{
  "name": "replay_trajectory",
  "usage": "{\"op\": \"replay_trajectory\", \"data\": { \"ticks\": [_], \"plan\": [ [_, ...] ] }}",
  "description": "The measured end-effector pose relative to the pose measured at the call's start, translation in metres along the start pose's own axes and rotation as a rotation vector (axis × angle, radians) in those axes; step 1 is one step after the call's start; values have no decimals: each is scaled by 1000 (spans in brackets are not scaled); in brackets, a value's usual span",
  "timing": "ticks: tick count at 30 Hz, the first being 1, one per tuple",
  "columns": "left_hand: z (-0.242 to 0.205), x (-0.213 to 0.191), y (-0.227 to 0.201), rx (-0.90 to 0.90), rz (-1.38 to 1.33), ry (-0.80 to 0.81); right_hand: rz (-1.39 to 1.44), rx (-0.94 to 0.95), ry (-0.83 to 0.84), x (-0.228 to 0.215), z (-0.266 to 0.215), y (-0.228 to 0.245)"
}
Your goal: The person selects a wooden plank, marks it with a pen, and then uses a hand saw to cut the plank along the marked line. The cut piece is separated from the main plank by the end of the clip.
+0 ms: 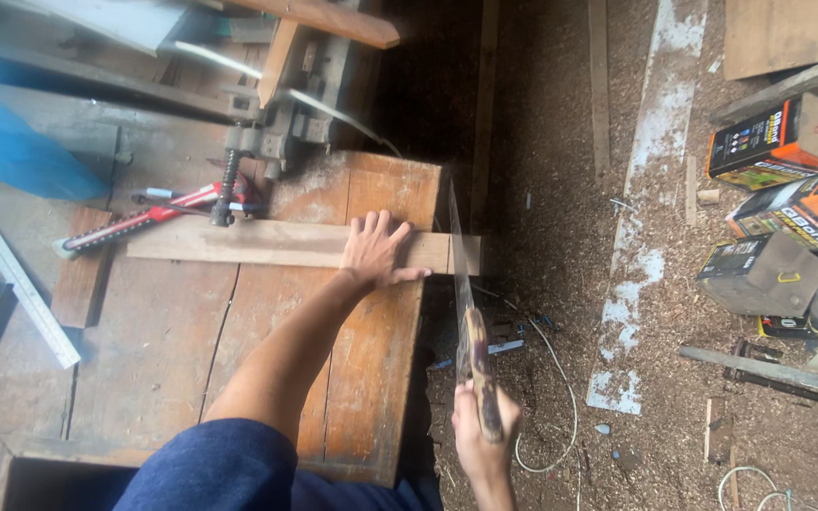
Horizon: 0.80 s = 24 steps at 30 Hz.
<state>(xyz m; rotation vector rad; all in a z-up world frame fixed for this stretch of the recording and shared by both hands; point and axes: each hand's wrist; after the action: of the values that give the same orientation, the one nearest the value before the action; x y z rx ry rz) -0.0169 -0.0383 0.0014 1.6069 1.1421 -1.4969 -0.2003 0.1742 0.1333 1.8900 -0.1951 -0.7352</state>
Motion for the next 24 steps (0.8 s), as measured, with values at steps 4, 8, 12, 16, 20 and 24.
{"op": "replay_trajectory", "data": {
  "ticks": [4, 8, 12, 16, 20, 24],
  "plan": [
    [-2, -2, -1, -28, -2, 0, 56, 30, 42, 9, 11, -6],
    [-1, -3, -5, -18, -13, 40, 27, 8, 22, -3, 4, 0],
    [4, -3, -2, -7, 9, 81, 14, 43, 23, -14, -6, 9],
    [3, -4, 1, 0, 0, 50, 24, 40, 40, 1, 7, 11],
    [7, -8, -1, -20, 24, 69, 53, 63, 22, 4, 13, 16],
    [8, -5, 0, -8, 12, 27, 107, 102, 44, -11, -4, 20]
  ]
}}
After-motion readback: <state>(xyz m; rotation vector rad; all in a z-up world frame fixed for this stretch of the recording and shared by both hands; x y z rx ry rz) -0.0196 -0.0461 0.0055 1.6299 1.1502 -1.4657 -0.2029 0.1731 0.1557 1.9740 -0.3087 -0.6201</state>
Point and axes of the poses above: each hand's wrist, its own z-axis towards the middle knuckle, its own x-axis out of the palm, y = z × x, and after that the axes turned 15 degrees about -y, right-handed
